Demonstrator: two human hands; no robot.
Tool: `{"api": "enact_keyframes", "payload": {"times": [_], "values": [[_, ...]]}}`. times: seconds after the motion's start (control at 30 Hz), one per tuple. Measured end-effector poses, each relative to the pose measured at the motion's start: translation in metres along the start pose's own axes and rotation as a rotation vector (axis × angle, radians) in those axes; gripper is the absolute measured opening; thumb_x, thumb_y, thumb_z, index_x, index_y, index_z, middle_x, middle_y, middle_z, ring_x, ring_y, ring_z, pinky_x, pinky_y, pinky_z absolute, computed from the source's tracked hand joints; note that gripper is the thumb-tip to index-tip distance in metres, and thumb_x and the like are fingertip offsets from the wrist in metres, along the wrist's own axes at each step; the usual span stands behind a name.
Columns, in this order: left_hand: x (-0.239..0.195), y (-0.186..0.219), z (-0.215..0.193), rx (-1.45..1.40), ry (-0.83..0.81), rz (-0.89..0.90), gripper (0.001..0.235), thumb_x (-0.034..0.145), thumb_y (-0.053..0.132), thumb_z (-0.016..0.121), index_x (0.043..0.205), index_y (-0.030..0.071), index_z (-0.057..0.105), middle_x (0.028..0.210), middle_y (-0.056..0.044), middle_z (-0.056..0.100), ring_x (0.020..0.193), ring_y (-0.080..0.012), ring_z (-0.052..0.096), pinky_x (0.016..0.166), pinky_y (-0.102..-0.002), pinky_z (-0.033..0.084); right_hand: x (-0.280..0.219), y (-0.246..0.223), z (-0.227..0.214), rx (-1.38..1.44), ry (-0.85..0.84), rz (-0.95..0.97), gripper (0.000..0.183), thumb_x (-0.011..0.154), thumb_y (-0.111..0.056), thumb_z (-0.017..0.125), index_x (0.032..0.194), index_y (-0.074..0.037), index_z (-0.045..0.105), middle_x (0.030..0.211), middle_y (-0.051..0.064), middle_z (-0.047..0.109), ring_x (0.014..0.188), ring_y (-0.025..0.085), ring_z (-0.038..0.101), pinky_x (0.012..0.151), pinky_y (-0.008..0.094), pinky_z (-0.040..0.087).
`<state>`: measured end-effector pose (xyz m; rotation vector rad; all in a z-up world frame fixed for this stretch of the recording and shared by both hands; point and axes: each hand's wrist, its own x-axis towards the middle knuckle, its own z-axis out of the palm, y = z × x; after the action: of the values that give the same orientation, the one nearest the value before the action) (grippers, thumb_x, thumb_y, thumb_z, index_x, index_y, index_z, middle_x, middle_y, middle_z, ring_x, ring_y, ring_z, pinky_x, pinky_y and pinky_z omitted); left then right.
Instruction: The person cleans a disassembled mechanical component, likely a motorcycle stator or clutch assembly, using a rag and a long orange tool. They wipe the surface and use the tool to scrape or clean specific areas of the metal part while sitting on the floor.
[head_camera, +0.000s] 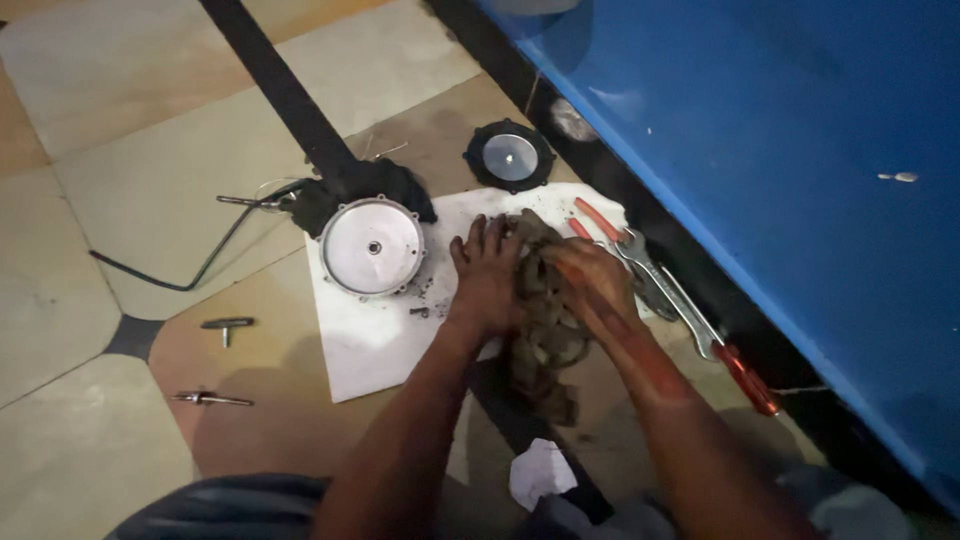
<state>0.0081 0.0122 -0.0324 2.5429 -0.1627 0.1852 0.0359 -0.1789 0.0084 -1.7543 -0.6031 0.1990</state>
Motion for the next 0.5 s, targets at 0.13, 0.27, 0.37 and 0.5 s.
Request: {"api": "enact_keyframes", "payload": {"times": [0.13, 0.27, 0.37, 0.5], "values": [[-0.002, 0.008, -0.008, -0.010, -0.031, -0.001, 0.101, 0.050, 0.039, 0.088, 0.141, 0.015, 0.050, 0.160, -0.023, 0.029, 0.152, -0.0488, 0.014, 0.116, -0.072, 0.010, 0.007, -0.025, 0.002, -0.657, 0.278, 0.345, 0.023, 0.093, -0.025, 0.074, 0.107, -0.009, 0.081, 0.100, 0.004, 0.073, 0.088, 0.021, 0.065, 0.078, 0.033, 0.048], [-0.005, 0.010, -0.013, -0.037, -0.005, 0.015, 0.090, 0.053, 0.040, 0.088, 0.136, 0.024, 0.058, 0.158, -0.022, 0.032, 0.152, -0.0484, 0.015, 0.117, -0.072, 0.011, 0.025, -0.038, -0.008, -0.078, 0.558, 0.295, 0.024, 0.097, -0.021, 0.071, 0.107, -0.001, 0.078, 0.088, 0.010, 0.074, 0.078, 0.025, 0.066, 0.072, 0.037, 0.052], [-0.005, 0.009, -0.013, -0.049, -0.007, 0.014, 0.096, 0.050, 0.041, 0.090, 0.137, 0.021, 0.057, 0.158, -0.024, 0.031, 0.150, -0.0495, 0.014, 0.115, -0.072, 0.009, 0.033, -0.026, 0.006, -0.180, 0.607, 0.227, 0.022, 0.092, -0.019, 0.074, 0.106, -0.002, 0.077, 0.090, 0.012, 0.076, 0.081, 0.028, 0.070, 0.077, 0.039, 0.054], [-0.004, 0.008, -0.010, -0.059, 0.029, 0.039, 0.093, 0.056, 0.043, 0.088, 0.141, 0.023, 0.056, 0.157, -0.024, 0.032, 0.150, -0.0500, 0.015, 0.114, -0.073, 0.010, 0.035, 0.002, 0.042, -0.424, 0.699, 0.027, 0.017, 0.088, -0.015, 0.076, 0.101, -0.003, 0.078, 0.111, 0.013, 0.075, 0.092, 0.027, 0.075, 0.086, 0.039, 0.055]]}}
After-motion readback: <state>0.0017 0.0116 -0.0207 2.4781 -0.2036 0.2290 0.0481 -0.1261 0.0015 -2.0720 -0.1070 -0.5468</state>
